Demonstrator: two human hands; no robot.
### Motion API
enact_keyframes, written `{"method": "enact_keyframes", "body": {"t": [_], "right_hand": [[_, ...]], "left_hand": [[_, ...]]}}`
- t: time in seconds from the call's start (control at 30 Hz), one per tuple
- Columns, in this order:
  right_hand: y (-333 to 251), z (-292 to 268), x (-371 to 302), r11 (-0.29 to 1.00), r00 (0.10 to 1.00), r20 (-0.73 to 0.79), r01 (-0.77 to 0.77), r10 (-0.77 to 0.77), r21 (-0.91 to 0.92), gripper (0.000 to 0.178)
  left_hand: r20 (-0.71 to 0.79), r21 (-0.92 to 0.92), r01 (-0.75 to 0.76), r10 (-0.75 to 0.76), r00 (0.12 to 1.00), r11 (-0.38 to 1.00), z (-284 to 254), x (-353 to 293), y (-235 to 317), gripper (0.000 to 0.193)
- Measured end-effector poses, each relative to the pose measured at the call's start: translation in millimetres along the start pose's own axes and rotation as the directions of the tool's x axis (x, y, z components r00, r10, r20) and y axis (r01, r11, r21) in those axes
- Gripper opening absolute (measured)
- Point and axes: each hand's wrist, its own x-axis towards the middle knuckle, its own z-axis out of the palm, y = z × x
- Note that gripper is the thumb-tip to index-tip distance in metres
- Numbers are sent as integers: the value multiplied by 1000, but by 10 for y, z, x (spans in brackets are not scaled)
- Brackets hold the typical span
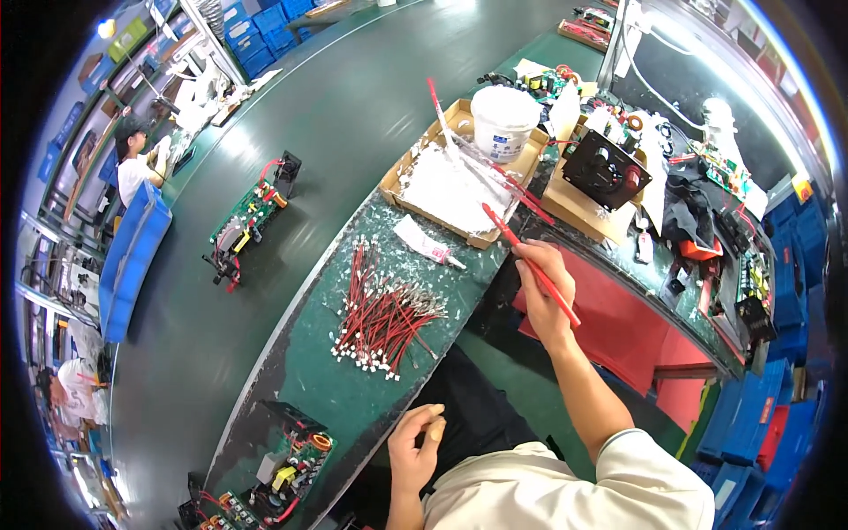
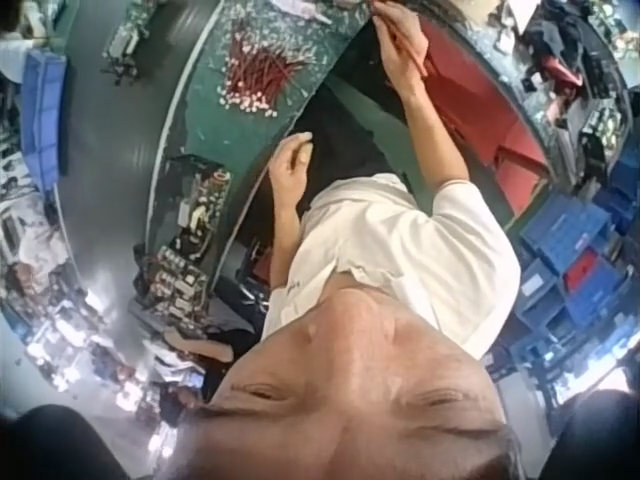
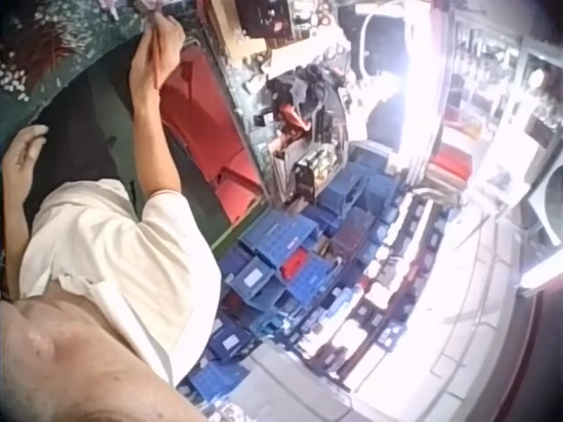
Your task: Assembling electronic components onto a circuit board, applying adhesive, and connecting wires on a factory assembly line.
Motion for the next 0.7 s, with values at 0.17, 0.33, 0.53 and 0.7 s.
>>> {"method": "enact_keyframes", "body": {"t": [0.17,0.33,0.53,0.7], "right_hand": [[164,-164,-35,955,966,9,-256,258,148,19],[227,-195,-25,844,904,38,-413,427,342,20],[258,-4,87,771,872,51,-457,487,443,20],[395,160,60,720,849,72,-486,524,495,21]], "left_hand": [[54,-20,18,-17,998,1000,123,-3,-43,20],[98,69,22,-28,995,997,134,-52,-82,20],[90,90,8,-17,996,996,104,-80,-137,22],[70,105,-4,-3,998,994,81,-100,-152,22]]}}
